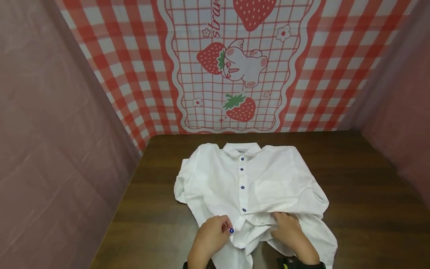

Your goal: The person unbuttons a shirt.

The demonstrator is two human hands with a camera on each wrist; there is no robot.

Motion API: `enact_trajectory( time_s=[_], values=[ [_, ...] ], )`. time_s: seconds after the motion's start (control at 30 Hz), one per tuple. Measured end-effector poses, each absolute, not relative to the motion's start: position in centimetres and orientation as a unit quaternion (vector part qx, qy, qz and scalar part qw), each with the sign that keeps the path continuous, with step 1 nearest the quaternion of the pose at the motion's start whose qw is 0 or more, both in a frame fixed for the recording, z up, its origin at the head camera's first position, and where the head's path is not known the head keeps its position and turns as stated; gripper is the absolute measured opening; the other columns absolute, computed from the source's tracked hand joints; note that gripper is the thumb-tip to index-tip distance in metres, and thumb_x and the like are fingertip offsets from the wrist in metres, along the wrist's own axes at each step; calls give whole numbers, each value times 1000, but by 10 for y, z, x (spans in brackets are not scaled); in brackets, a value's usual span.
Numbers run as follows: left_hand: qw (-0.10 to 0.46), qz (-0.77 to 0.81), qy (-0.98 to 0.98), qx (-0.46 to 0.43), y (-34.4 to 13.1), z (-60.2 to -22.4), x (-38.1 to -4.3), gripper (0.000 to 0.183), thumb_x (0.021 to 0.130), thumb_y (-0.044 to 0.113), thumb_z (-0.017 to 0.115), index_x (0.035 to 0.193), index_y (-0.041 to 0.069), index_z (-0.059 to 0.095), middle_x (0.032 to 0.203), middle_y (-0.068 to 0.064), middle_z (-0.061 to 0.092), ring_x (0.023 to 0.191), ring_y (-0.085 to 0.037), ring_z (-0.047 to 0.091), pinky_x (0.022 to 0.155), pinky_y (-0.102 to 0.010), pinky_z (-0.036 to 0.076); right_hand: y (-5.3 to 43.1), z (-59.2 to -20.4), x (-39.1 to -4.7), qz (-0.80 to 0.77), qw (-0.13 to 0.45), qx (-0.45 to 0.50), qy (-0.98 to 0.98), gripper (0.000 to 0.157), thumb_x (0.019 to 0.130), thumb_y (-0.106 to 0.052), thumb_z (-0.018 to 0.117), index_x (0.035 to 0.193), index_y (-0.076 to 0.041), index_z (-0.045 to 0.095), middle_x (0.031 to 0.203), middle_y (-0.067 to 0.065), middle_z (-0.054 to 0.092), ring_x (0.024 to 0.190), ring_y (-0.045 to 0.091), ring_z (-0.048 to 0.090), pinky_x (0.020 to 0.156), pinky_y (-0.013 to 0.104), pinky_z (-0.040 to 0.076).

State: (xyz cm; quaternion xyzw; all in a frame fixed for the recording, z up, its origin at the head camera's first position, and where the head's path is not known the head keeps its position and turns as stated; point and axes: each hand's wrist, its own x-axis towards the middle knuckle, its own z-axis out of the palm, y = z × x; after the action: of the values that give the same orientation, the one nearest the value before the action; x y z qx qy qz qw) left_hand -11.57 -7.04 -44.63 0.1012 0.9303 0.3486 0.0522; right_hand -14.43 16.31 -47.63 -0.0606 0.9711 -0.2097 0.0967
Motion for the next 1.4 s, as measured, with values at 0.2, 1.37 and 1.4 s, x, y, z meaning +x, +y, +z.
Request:
enact_trajectory(
  time_s=[0.2, 1.37, 1.4],
  values=[
    [70, 355, 926, 108, -71, -449, -117, 14, 73, 8, 65, 67, 19, 59, 59, 11, 46, 52, -4, 39, 49, -22, 32, 144, -450, -134, -318, 38, -27, 947, 4, 82, -8, 62, 86, -7, 64, 80, 2, 64, 72, 16, 58, 65, 32, 46],
    [49, 351, 922, 159, -68, -452, -119, 11, 75, 8, 66, 73, 16, 59, 64, 10, 46, 58, 0, 40, 54, -18, 35, 99, -474, -141, -354, -205, -63, 910, 8, 77, 3, 67, 82, -4, 65, 75, 2, 53, 62, 11, 50, 56, 26, 43],
    [42, 351, 921, 165, -68, -452, -119, 10, 76, 6, 65, 75, 15, 59, 66, 10, 48, 59, 0, 41, 56, -17, 36, 99, -472, -142, -365, -214, -64, 904, 8, 77, 3, 66, 82, -3, 64, 75, 2, 54, 62, 12, 52, 56, 24, 44]
  ],
)
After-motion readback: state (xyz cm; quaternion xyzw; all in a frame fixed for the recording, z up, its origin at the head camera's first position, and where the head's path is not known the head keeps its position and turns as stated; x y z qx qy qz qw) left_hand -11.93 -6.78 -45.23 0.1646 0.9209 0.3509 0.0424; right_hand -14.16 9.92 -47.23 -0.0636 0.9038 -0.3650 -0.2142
